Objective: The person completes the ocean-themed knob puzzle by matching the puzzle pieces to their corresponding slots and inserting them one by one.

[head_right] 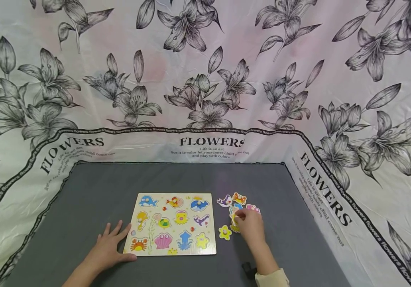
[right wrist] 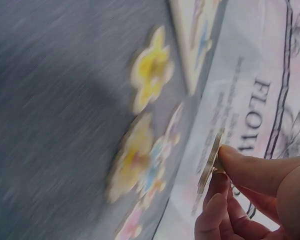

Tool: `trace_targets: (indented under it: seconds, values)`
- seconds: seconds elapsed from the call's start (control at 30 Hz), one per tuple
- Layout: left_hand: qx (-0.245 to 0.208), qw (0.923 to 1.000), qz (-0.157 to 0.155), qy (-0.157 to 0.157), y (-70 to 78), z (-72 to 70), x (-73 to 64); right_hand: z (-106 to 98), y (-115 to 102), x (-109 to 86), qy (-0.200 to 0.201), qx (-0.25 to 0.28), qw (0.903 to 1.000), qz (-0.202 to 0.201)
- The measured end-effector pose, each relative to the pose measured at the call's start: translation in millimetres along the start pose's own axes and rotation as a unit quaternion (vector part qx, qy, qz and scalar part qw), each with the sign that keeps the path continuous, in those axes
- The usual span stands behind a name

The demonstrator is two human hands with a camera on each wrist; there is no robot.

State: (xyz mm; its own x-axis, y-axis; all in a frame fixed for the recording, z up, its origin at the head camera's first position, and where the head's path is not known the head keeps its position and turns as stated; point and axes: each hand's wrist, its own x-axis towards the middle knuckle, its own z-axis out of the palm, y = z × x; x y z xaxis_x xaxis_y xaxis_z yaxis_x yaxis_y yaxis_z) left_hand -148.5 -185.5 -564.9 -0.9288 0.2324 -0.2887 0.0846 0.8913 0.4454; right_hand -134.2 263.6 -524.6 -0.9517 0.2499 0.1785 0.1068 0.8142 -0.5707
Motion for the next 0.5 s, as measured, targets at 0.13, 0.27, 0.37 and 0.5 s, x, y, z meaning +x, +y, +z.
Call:
trace_targets:
  seconds: [0.13,0.27,0.37,0.5]
  values:
    - [0.001,1.0,0.001,-0.005,0.6,-0.3,-0.5,10,-18,2.7,-0.007,0.014,0.9992,-0.036]
    - [0.0,1.0,0.002,-0.002,-0.2,0.1,0.5,18,-37,5.3,-0.03,0.035,0.9983,-0.036]
    - [0.0,1.0,0.001,0.0,-0.9,-0.2,1.5,23,-50,8.6,-0.041,0.041,0.9978,-0.032]
    - [0.003,1.0,0.001,0.0,-1.3,-1.0,1.7,29,-66,11.2,-0.056,0.051,0.9964,-0.038]
